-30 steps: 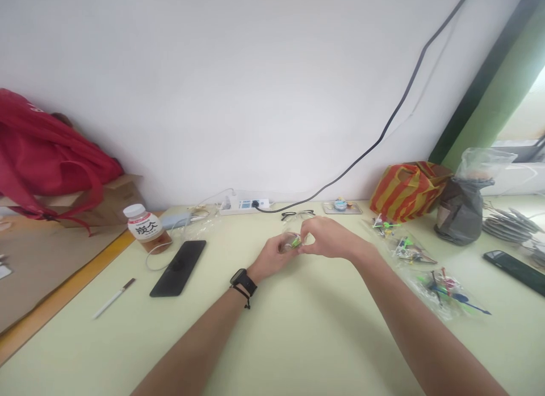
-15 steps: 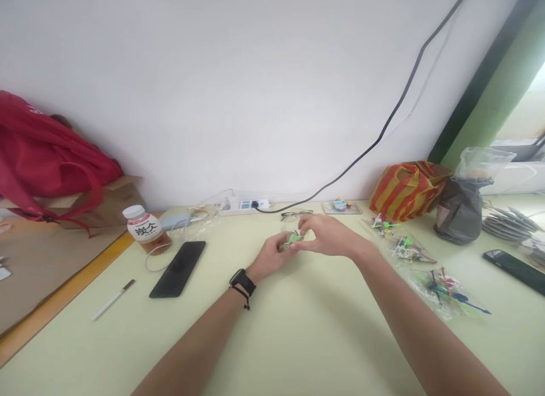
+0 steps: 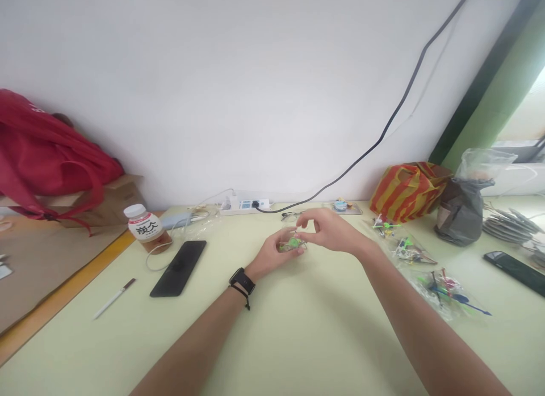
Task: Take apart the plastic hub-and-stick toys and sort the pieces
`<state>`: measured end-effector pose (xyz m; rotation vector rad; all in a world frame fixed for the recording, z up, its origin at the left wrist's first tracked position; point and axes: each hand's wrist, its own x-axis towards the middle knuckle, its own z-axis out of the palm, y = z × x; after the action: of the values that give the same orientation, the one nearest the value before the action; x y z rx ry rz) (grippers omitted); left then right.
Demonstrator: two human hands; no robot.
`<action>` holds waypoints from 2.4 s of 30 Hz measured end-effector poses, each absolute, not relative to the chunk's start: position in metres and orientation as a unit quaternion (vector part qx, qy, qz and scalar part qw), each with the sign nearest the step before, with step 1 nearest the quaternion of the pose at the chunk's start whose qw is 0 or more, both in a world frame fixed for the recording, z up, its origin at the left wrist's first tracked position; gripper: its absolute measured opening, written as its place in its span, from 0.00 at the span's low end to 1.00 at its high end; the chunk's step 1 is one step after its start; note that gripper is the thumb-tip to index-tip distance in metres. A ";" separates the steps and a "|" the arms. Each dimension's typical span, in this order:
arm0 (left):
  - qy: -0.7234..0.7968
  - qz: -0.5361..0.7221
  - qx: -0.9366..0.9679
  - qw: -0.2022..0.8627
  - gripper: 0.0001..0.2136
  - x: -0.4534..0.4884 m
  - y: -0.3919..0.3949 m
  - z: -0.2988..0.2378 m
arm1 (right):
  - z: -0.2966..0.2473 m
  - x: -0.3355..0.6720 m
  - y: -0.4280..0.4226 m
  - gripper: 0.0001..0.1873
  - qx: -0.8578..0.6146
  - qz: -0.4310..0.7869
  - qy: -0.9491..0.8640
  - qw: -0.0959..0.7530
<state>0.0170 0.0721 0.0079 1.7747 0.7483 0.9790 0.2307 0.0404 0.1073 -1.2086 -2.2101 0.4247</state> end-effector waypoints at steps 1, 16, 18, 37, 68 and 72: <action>0.309 0.402 0.713 0.484 0.29 0.017 0.072 0.010 | 0.108 0.232 0.043 0.14 -0.458 0.148 -0.811 0.333; 0.355 0.465 0.572 0.575 0.22 0.011 0.083 0.013 | 0.037 0.245 0.089 0.16 -0.421 0.457 -0.677 0.395; 0.359 0.477 0.567 0.567 0.20 0.008 0.087 0.016 | 0.038 0.244 0.089 0.15 -0.423 0.458 -0.663 0.414; 0.315 0.520 0.585 0.537 0.09 -0.020 0.102 0.042 | 0.042 0.243 0.087 0.13 -0.349 0.526 -0.592 0.501; 0.353 0.491 0.622 0.496 0.15 -0.025 0.103 0.038 | 0.035 0.237 0.087 0.11 -0.376 0.539 -0.547 0.518; 0.348 0.505 0.593 0.522 0.13 -0.026 0.105 0.035 | 0.031 0.236 0.090 0.07 -0.354 0.555 -0.542 0.523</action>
<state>-0.0257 0.1048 0.0346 1.4203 0.8325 1.2101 0.2357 0.0895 0.0310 -0.8478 -1.2973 1.3286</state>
